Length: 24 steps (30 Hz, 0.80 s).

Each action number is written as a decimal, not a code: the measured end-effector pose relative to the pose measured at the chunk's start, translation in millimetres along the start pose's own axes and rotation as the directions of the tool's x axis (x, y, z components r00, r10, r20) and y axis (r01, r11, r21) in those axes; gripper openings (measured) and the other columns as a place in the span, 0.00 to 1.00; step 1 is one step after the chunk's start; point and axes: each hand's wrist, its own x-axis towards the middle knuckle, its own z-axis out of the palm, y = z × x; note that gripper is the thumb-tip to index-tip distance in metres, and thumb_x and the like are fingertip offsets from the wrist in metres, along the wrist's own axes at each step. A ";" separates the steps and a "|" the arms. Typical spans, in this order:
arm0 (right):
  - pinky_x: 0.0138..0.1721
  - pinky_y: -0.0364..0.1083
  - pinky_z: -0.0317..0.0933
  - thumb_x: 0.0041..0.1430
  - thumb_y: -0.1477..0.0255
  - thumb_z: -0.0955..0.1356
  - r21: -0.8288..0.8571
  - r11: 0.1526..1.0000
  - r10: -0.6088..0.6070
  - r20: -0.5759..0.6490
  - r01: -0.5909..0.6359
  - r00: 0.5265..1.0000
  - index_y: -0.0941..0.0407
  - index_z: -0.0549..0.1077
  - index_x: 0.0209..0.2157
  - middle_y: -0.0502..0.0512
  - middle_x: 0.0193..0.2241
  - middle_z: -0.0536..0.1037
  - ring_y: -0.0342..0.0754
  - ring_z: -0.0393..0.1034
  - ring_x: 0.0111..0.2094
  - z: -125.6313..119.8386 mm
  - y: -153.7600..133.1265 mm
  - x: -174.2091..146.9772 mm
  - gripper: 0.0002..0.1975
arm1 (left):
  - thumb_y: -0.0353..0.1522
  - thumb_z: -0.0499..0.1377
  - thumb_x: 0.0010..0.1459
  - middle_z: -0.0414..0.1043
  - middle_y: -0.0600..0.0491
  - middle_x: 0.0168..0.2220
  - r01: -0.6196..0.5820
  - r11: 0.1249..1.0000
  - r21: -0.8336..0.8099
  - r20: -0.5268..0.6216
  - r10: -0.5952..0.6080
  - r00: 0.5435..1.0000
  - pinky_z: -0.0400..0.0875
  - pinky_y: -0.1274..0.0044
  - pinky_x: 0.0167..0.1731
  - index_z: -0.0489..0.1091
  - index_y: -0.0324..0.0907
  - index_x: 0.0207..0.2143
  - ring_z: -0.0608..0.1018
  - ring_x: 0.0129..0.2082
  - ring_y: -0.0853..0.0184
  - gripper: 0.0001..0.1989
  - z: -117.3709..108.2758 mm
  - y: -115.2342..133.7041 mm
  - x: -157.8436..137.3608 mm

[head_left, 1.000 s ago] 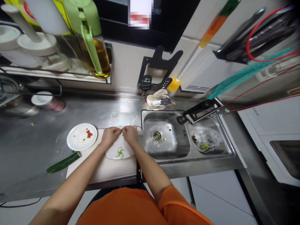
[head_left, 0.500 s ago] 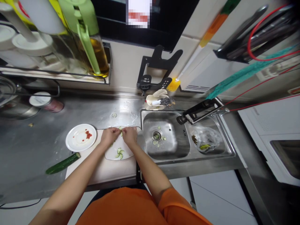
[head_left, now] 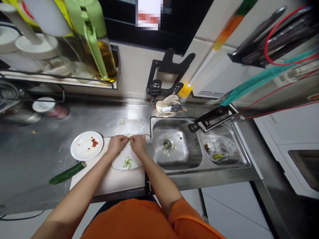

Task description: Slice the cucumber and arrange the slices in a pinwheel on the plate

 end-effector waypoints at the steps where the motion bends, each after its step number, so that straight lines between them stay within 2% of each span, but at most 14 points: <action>1: 0.41 0.48 0.55 0.61 0.70 0.63 -0.002 1.000 -0.002 -0.001 0.002 1.000 0.49 0.78 0.38 0.52 0.39 0.78 0.54 0.59 0.48 0.1 0.3 -0.2 0.12 | 0.42 0.56 0.50 0.78 0.55 0.28 -0.007 1.000 -0.005 -0.002 0.007 1.000 0.63 0.78 0.32 0.78 0.44 0.30 0.76 0.30 0.66 0.14 -0.1 -0.4 0.0; 10: 0.42 0.48 0.55 0.61 0.70 0.63 -0.001 1.000 0.018 0.005 -0.018 1.000 0.50 0.78 0.39 0.54 0.40 0.77 0.54 0.60 0.48 -5.4 -0.3 -1.1 0.12 | 0.43 0.58 0.50 0.79 0.54 0.30 0.004 1.000 -0.002 -0.012 -0.004 1.000 0.65 0.78 0.33 0.78 0.44 0.32 0.77 0.32 0.64 0.15 -4.2 -0.8 -1.8; 16: 0.41 0.47 0.55 0.61 0.71 0.63 0.005 0.999 0.040 -0.003 -0.040 0.999 0.50 0.79 0.37 0.53 0.39 0.78 0.53 0.60 0.47 -13.1 0.1 -5.7 0.12 | 0.42 0.57 0.50 0.79 0.55 0.31 0.045 0.999 -0.005 -0.060 -0.045 0.997 0.67 0.78 0.33 0.78 0.44 0.33 0.77 0.30 0.65 0.14 -17.9 -7.1 -20.9; 19: 0.41 0.47 0.54 0.60 0.72 0.63 0.012 0.999 0.050 -0.009 -0.050 0.999 0.50 0.79 0.36 0.53 0.38 0.78 0.53 0.61 0.45 -16.3 1.9 -9.9 0.12 | 0.43 0.57 0.50 0.79 0.54 0.33 0.067 0.998 -0.019 -0.123 -0.069 0.990 0.67 0.78 0.33 0.78 0.44 0.34 0.77 0.32 0.65 0.16 -33.5 -23.9 -34.5; 21: 0.41 0.46 0.54 0.60 0.72 0.63 0.010 0.998 0.061 -0.014 -0.061 0.998 0.50 0.79 0.36 0.52 0.37 0.78 0.53 0.61 0.45 -17.8 3.3 -12.9 0.12 | 0.43 0.56 0.51 0.80 0.54 0.34 0.091 0.996 0.026 -0.185 -0.085 0.979 0.68 0.78 0.35 0.78 0.45 0.35 0.78 0.33 0.64 0.16 -48.6 -43.0 -42.1; 24: 0.40 0.46 0.54 0.59 0.73 0.64 0.006 0.998 0.068 -0.016 -0.068 0.998 0.49 0.79 0.36 0.51 0.36 0.79 0.53 0.61 0.45 -18.4 4.9 -17.3 0.12 | 0.42 0.56 0.51 0.79 0.52 0.35 0.198 0.972 0.128 -0.286 -0.155 0.946 0.67 0.76 0.37 0.78 0.46 0.35 0.78 0.35 0.61 0.15 -75.0 -76.9 -49.4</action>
